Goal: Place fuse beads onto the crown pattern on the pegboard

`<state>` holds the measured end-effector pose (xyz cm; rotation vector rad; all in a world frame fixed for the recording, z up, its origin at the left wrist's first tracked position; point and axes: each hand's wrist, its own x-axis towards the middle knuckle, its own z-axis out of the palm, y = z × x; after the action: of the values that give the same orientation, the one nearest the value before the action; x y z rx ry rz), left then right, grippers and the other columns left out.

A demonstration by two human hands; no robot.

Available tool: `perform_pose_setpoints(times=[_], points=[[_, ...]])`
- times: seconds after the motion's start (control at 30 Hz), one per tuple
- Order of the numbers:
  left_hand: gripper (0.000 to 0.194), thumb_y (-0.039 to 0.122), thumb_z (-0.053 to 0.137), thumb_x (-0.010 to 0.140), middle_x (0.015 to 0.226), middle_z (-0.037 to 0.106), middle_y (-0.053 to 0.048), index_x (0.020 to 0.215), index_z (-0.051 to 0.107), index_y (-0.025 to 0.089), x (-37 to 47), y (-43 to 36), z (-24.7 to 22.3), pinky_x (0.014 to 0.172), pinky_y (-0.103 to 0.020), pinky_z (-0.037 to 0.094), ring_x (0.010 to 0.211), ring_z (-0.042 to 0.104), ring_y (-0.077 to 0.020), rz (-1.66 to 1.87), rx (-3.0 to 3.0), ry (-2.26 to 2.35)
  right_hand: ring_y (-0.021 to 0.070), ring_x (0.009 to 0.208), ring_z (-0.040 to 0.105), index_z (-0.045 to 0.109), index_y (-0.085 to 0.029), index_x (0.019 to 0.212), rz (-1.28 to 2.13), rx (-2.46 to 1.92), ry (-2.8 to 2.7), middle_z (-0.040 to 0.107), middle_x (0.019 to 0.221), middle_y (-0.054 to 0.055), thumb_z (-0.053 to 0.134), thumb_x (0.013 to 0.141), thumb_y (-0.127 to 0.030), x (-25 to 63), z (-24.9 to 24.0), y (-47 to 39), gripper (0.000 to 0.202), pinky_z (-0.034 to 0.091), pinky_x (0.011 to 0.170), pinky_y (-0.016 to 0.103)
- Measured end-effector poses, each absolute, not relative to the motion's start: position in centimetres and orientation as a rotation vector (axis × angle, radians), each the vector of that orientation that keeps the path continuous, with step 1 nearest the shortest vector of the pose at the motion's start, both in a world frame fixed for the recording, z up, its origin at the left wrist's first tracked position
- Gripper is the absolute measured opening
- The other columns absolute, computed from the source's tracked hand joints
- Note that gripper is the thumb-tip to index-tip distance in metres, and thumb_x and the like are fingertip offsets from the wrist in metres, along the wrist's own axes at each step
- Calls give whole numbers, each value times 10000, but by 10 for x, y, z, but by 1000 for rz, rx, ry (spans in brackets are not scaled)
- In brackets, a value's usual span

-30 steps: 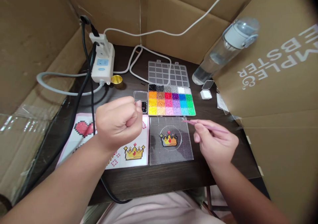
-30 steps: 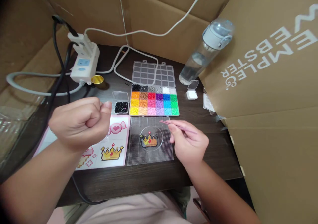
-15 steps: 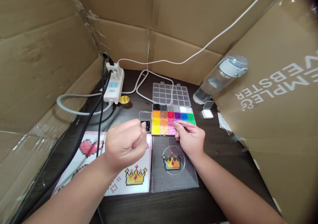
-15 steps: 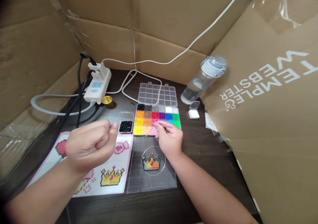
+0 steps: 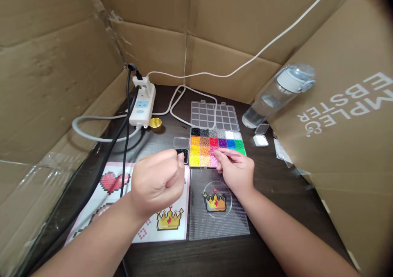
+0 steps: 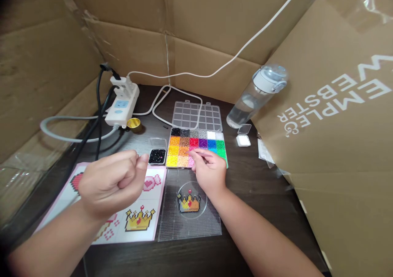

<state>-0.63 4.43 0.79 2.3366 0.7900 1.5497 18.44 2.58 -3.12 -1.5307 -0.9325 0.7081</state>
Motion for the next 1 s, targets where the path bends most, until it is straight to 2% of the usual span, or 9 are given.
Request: perform_pose_setpoints(times=[0.5,0.73,1.0], points=[[467,-93,598,657,548,252,57,578,220,168,-6,45,10,433,-265,187,474,243,-47,1530,2345,795,98,378,520,718,-146,718,714,-1531,-942,568,422,-35,725,712,-288,186,-30,24,142,462,413,237],[464,-85,593,659,554,234,57,573,214,170,-6,46,9,442,-280,171,482,224,-54,1553,2338,788,96,375,518,707,-156,642,667,-1516,-947,577,436,-28,726,715,-276,186,-27,25,142,465,405,245],[473,-88,595,635,531,235,56,545,208,169,-4,49,8,432,-278,175,476,228,-56,1606,2321,800,98,383,511,731,-146,744,515,-1457,-931,600,476,-13,739,751,-289,201,-2,-13,143,438,392,250]])
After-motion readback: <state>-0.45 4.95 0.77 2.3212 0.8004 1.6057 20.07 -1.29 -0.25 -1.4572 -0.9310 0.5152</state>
